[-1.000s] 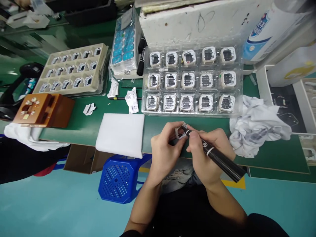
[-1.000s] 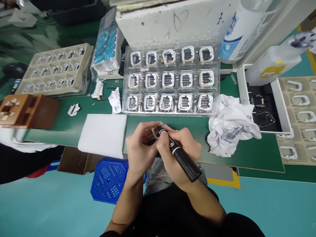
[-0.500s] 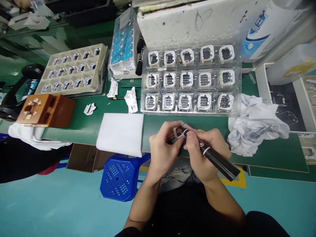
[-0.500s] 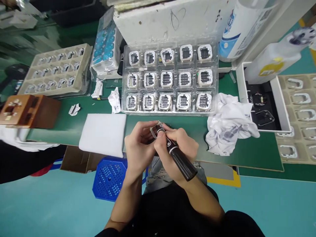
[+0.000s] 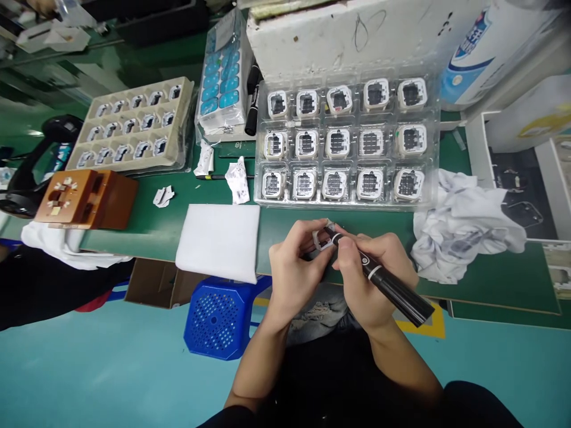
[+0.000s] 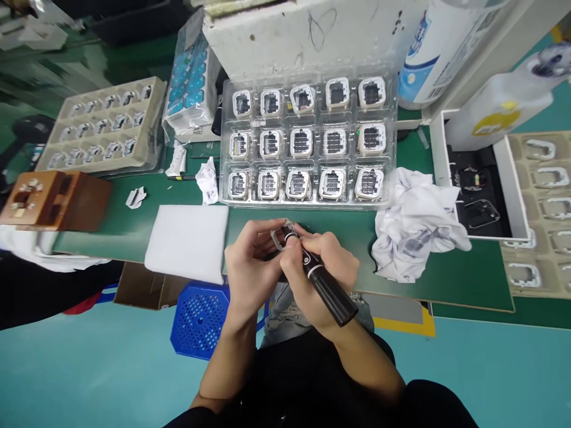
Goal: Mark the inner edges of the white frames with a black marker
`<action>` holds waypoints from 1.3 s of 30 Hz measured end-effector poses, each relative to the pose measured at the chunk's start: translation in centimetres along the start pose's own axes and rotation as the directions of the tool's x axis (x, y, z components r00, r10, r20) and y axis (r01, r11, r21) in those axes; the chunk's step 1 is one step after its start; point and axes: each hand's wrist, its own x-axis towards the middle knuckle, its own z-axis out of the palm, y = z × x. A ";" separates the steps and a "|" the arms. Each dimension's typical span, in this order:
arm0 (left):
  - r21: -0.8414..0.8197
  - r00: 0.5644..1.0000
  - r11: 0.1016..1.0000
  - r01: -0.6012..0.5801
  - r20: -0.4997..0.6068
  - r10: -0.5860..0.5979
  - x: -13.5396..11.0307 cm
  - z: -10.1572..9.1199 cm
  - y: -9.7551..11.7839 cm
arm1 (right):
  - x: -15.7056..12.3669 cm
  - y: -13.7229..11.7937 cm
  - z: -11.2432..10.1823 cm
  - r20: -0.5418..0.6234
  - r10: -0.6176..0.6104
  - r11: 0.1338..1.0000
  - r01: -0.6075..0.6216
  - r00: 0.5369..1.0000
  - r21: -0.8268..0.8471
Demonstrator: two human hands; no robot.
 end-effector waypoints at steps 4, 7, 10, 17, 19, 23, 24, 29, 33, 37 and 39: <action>0.013 1.000 1.000 -0.002 -0.009 0.002 0.0 0.0 -0.1 | 0.1 -0.1 -0.1 0.031 -0.004 1.000 0.004 1.000 -0.002; 0.044 1.000 0.999 -0.011 -0.012 0.012 0.0 -0.1 -0.3 | 0.2 0.0 0.0 0.023 0.004 1.000 -0.004 1.000 -0.006; 0.047 1.000 0.999 -0.003 -0.010 0.003 0.0 -0.1 -0.3 | 0.1 0.0 0.0 -0.011 -0.014 1.000 0.014 1.000 -0.012; -0.011 1.000 1.000 0.008 0.001 -0.008 0.2 -0.2 -0.1 | -0.1 0.1 -0.1 0.012 0.017 0.999 -0.017 1.000 0.032; -0.009 1.000 1.000 0.013 0.010 -0.013 0.2 -0.2 -0.1 | -0.1 0.1 -0.1 -0.004 0.013 0.999 -0.013 1.000 0.035; -0.062 0.999 0.997 0.040 0.035 -0.038 0.5 -0.2 0.2 | -0.2 0.2 -0.1 0.022 0.033 0.998 -0.035 0.999 0.058; -0.095 0.998 0.994 0.052 0.044 -0.048 0.6 -0.3 0.4 | -0.3 0.3 -0.2 0.021 0.045 0.996 -0.047 0.999 0.072; -0.219 0.988 0.966 0.141 0.092 -0.123 1.2 -0.8 0.9 | -0.7 0.5 -0.3 -0.034 0.091 0.992 -0.088 0.995 0.086; -0.225 0.984 0.961 0.160 0.114 -0.137 1.4 -1.2 0.7 | -0.8 0.7 -0.3 -0.045 0.095 0.992 -0.091 0.994 0.083; -0.238 0.992 0.967 0.095 0.107 -0.071 1.3 -1.1 0.7 | -1.2 1.0 -0.1 -0.011 0.095 0.985 -0.092 0.995 0.144; -0.237 0.995 0.970 0.052 0.096 -0.029 1.2 -0.9 0.7 | -1.3 1.1 -0.1 -0.003 0.102 0.983 -0.100 0.995 0.155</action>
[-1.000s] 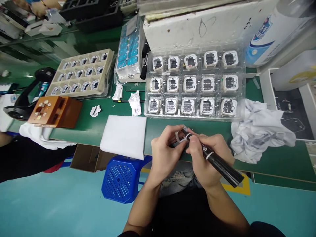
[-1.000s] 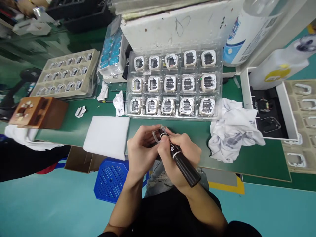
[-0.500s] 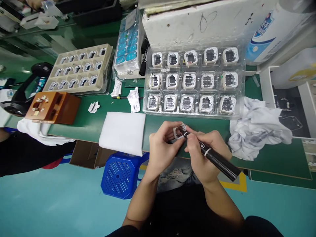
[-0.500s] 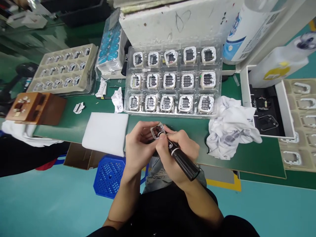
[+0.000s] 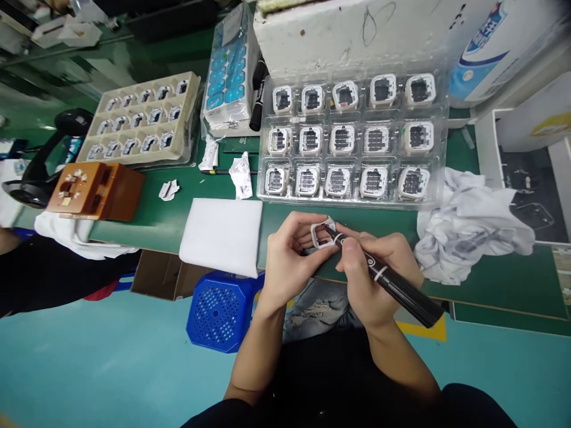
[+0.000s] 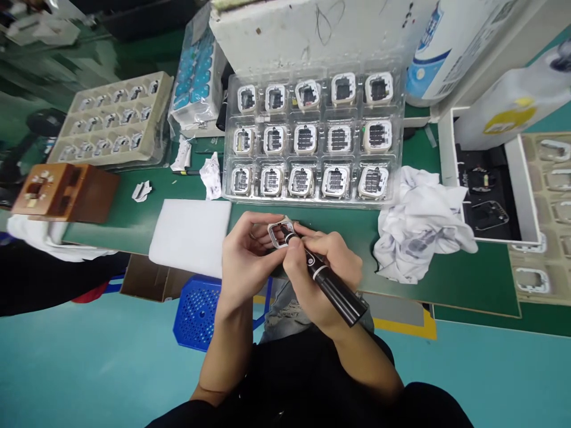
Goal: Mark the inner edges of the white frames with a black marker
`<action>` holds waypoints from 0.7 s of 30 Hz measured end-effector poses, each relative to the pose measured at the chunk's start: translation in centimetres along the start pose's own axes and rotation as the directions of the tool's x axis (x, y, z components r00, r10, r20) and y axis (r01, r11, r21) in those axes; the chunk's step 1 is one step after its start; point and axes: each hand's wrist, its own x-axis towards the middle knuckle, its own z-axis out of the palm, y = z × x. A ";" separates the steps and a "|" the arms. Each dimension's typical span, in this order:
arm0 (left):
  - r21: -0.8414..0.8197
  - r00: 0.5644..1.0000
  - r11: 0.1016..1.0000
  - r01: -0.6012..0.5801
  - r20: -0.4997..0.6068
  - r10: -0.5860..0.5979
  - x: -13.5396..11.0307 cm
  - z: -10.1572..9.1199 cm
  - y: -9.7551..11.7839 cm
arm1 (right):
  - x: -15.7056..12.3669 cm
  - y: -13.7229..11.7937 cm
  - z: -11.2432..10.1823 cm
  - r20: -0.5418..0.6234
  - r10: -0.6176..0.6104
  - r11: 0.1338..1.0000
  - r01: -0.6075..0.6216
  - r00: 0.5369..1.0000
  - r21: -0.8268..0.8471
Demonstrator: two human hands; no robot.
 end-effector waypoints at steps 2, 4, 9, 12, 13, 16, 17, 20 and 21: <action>0.020 0.999 0.999 -0.035 -0.008 0.035 -0.1 0.2 0.0 | -0.1 0.0 0.0 -0.002 -0.001 1.000 0.001 1.000 0.005; 0.046 0.998 0.998 -0.053 -0.016 0.054 -0.2 0.3 -0.1 | -0.1 0.0 -0.1 -0.001 -0.004 1.000 0.004 1.000 0.007; 0.134 0.999 0.991 -0.027 -0.022 0.030 -0.5 0.2 -0.5 | -0.2 0.0 -0.2 0.000 0.017 1.000 -0.017 1.000 -0.026; 0.152 0.999 0.988 -0.041 -0.027 0.045 -0.5 0.2 -0.7 | -0.2 0.0 -0.2 -0.021 0.004 1.000 -0.005 1.000 -0.031; 0.150 0.998 0.987 -0.052 -0.028 0.057 -0.5 0.2 -0.7 | -0.2 -0.1 -0.2 -0.026 0.000 0.999 -0.001 1.000 -0.036; 0.158 0.997 0.985 -0.068 -0.035 0.074 -0.6 0.3 -0.7 | -0.2 -0.1 -0.1 -0.026 0.004 0.998 -0.005 1.000 -0.061; 0.164 0.997 0.984 -0.065 -0.036 0.071 -0.6 0.3 -0.7 | -0.1 -0.1 -0.1 -0.026 0.006 0.998 -0.008 1.000 -0.068; 0.184 0.997 0.981 -0.061 -0.030 0.067 -0.8 0.2 -0.9 | -0.1 -0.1 -0.1 -0.034 0.002 0.997 -0.005 0.999 -0.083; 0.195 0.997 0.979 -0.062 -0.027 0.069 -0.8 0.2 -1.0 | -0.1 -0.1 -0.1 -0.037 -0.001 0.996 -0.003 0.999 -0.089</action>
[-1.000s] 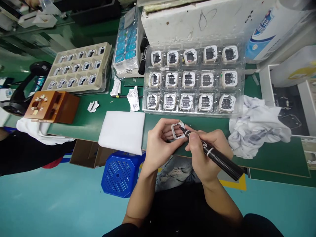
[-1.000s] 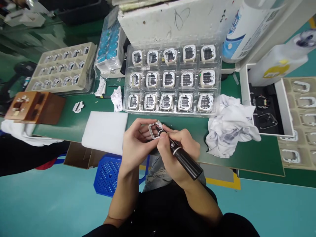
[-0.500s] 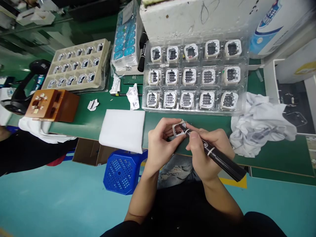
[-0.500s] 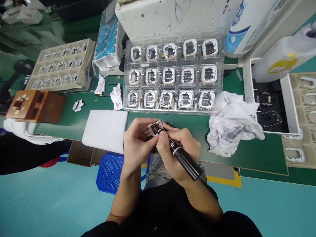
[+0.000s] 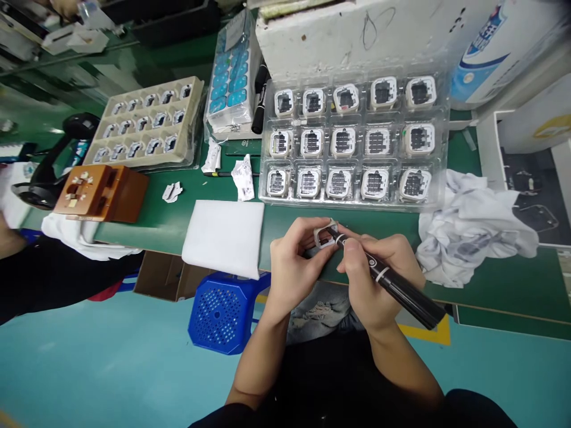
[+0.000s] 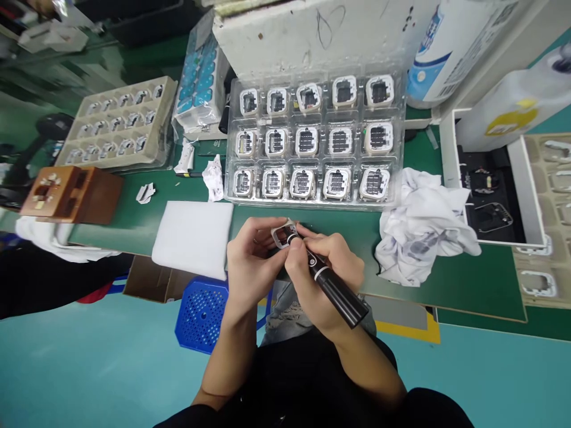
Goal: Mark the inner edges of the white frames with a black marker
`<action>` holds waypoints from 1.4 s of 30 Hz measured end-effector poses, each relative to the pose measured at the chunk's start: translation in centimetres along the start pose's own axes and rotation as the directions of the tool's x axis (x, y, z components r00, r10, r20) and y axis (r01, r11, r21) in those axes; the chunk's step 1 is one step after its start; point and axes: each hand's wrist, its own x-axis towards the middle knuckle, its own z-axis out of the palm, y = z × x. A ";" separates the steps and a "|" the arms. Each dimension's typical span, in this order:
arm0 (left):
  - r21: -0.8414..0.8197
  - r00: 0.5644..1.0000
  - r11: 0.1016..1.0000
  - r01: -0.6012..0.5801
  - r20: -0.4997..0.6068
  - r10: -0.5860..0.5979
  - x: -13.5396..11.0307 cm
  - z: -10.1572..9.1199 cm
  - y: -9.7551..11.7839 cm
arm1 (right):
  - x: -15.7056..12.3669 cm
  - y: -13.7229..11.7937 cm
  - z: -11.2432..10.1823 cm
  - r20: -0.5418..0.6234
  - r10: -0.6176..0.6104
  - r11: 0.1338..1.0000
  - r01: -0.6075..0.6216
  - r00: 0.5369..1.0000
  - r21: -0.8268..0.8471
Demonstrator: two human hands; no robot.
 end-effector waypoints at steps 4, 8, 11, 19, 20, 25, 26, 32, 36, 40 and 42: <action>0.077 0.999 0.997 -0.003 -0.035 0.006 -0.2 0.2 -0.3 | 0.3 -0.2 -0.1 0.020 -0.020 0.999 0.021 1.000 -0.025; 0.036 1.000 0.999 0.003 -0.026 -0.002 -0.1 0.8 -0.1 | 0.8 -0.3 -0.1 0.010 -0.058 0.997 0.058 0.998 -0.046; 0.013 1.000 1.000 0.016 -0.009 -0.016 0.2 1.1 0.2 | 1.1 0.0 0.0 -0.013 -0.068 0.997 0.067 0.998 -0.049; 0.042 0.999 0.998 -0.047 -0.008 0.047 0.4 1.2 -0.5 | 1.4 0.7 0.0 -0.035 -0.086 0.993 0.083 0.996 -0.079; 0.032 0.999 0.998 -0.047 -0.004 0.047 0.4 1.2 -0.6 | 1.4 0.8 0.0 -0.040 -0.089 0.993 0.085 0.995 -0.086; -0.036 1.000 0.999 -0.022 0.004 0.022 0.5 1.1 -0.3 | 1.3 1.0 -0.1 -0.022 -0.080 0.994 0.078 0.997 -0.076; -0.048 1.000 0.999 -0.010 0.006 0.010 0.6 1.0 -0.2 | 1.2 1.0 -0.2 -0.013 -0.071 0.995 0.070 0.997 -0.066; -0.169 0.998 0.984 0.051 0.057 -0.042 1.0 0.3 0.2 | 0.8 0.7 -0.1 0.008 -0.028 0.999 0.027 1.000 0.042; -0.200 0.995 0.976 0.090 0.068 -0.077 1.2 0.0 0.3 | 0.8 0.5 0.0 0.019 -0.032 0.997 0.031 0.999 0.065; -0.211 0.992 0.972 0.108 0.080 -0.093 1.1 -0.2 0.2 | 0.5 0.7 -0.2 0.008 -0.011 0.996 0.010 1.000 0.091; -0.234 0.993 0.967 0.101 0.082 -0.084 1.1 -0.3 0.1 | 0.2 0.8 -0.3 0.013 -0.008 0.990 0.006 1.000 0.139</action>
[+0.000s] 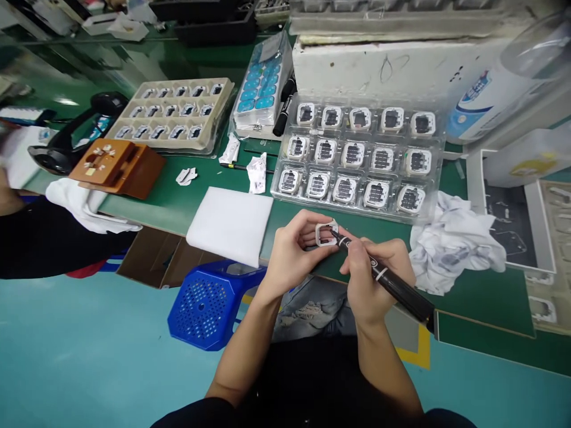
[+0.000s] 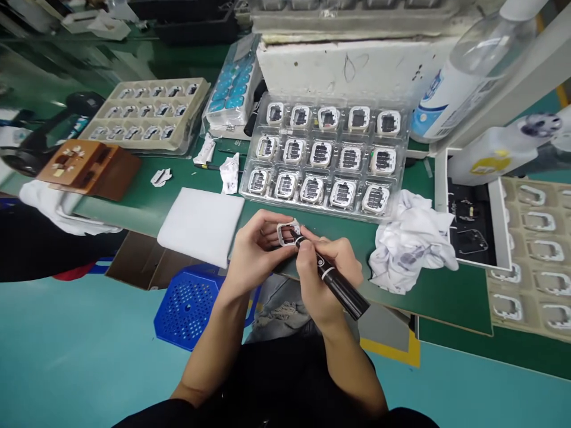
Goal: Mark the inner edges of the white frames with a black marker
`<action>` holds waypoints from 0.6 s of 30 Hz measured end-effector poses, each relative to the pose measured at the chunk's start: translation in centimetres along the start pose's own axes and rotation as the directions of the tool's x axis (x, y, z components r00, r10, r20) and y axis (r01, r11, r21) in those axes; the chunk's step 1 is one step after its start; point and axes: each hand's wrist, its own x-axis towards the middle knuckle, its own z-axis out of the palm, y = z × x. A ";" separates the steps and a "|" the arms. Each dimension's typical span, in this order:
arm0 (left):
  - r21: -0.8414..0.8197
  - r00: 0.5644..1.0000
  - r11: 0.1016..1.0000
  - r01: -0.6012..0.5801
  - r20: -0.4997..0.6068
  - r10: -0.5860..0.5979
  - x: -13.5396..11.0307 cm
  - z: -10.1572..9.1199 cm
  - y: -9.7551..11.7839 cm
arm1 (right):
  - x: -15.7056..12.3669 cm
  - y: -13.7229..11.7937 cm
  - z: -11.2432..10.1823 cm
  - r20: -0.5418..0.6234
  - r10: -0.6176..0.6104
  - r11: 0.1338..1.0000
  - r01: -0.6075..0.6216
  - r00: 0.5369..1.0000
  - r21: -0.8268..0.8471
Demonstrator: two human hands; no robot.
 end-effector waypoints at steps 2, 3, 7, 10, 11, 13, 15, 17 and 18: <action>-0.028 1.000 0.999 -0.022 0.003 0.022 0.0 -0.1 0.0 | -0.2 0.0 -0.1 0.016 -0.009 0.997 0.008 1.000 0.071; -0.045 0.999 0.998 -0.033 0.008 0.033 0.0 -0.2 0.0 | -0.3 0.0 -0.2 0.027 -0.014 0.994 0.011 1.000 0.108; -0.139 0.997 0.989 -0.053 0.053 0.061 0.2 -0.5 0.2 | -0.2 -0.2 -0.5 0.074 -0.039 0.979 0.023 0.996 0.205; -0.182 0.996 0.982 -0.041 0.072 0.055 0.4 -0.8 0.5 | -0.2 -0.3 -0.7 0.131 -0.052 0.980 0.025 0.990 0.196; -0.184 0.996 0.982 -0.032 0.073 0.046 0.4 -0.8 0.6 | -0.2 -0.3 -0.7 0.139 -0.054 0.982 0.027 0.989 0.188; -0.169 0.997 0.986 -0.004 0.071 0.016 0.4 -0.9 0.7 | -0.2 -0.4 -0.7 0.128 -0.054 0.984 0.031 0.990 0.174; -0.136 0.998 0.991 0.022 0.062 -0.014 0.3 -0.9 0.8 | -0.3 -0.4 -0.5 0.102 -0.039 0.987 0.022 0.994 0.156; -0.103 0.999 0.994 0.028 0.043 -0.024 0.2 -0.8 0.8 | -0.4 -0.4 -0.4 0.077 -0.012 0.988 0.000 0.997 0.151; -0.092 0.999 0.996 0.019 0.031 -0.016 0.1 -0.7 0.8 | -0.5 -0.3 -0.3 0.067 0.004 0.987 -0.014 0.998 0.157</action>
